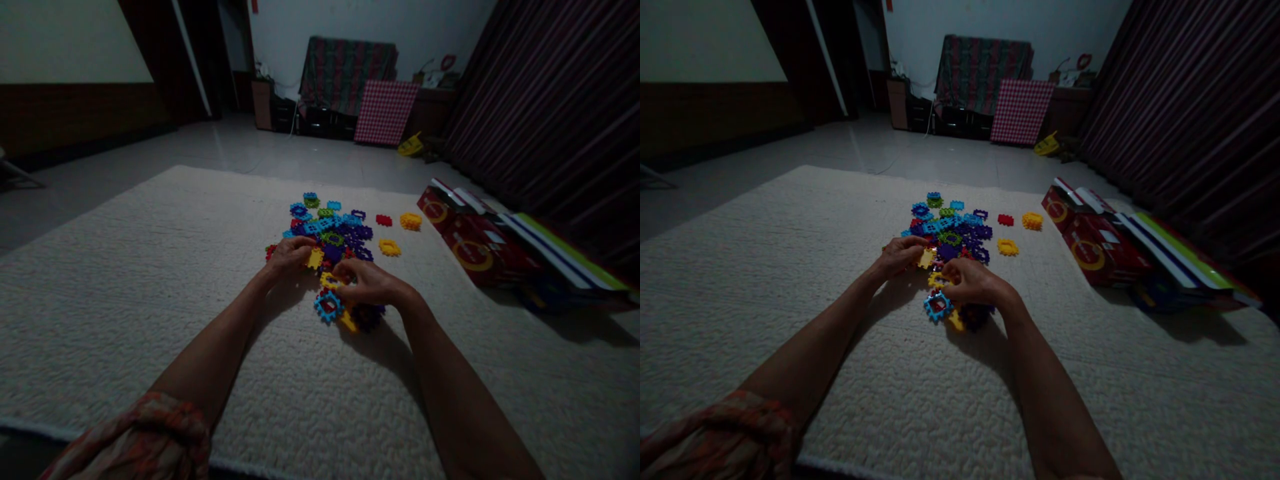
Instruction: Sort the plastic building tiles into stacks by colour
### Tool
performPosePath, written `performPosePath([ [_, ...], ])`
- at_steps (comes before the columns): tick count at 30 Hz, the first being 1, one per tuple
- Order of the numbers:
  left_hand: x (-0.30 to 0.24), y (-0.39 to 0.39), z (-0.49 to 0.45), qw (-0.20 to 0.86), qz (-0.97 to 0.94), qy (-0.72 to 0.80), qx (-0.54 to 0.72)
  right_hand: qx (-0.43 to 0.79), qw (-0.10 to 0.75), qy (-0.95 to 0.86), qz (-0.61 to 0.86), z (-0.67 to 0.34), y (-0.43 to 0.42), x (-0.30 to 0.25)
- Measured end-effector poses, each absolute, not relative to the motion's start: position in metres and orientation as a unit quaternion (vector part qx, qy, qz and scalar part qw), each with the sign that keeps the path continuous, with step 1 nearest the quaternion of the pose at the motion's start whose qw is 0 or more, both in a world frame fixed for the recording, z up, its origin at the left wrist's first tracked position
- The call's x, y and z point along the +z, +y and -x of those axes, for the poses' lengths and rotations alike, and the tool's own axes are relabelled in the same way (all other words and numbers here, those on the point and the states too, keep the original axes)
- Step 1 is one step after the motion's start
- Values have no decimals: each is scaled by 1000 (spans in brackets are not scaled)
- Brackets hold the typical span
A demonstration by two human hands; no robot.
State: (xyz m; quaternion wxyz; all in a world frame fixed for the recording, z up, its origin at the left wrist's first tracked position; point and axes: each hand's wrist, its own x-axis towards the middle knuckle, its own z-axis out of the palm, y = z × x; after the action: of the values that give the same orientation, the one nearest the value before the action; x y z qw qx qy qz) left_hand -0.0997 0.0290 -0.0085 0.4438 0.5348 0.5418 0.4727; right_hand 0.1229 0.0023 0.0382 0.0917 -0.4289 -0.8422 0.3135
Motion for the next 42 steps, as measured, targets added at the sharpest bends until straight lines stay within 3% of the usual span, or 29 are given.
performPosePath([
  [4,-6,28,99,449,-531,549,464,388,162,-816,398,-122,4,38],
  [7,-3,29,98,462,-524,548,459,276,291,-822,405,-114,7,33],
  [10,-3,29,96,499,-510,532,457,170,350,-831,399,-104,10,22],
  [27,-4,25,92,542,-576,445,420,158,333,-852,372,-98,16,-4],
  [33,-4,25,90,560,-524,462,445,107,359,-803,464,-123,36,-7],
  [42,-1,25,93,493,-532,481,491,51,374,-711,593,-211,87,-35],
])
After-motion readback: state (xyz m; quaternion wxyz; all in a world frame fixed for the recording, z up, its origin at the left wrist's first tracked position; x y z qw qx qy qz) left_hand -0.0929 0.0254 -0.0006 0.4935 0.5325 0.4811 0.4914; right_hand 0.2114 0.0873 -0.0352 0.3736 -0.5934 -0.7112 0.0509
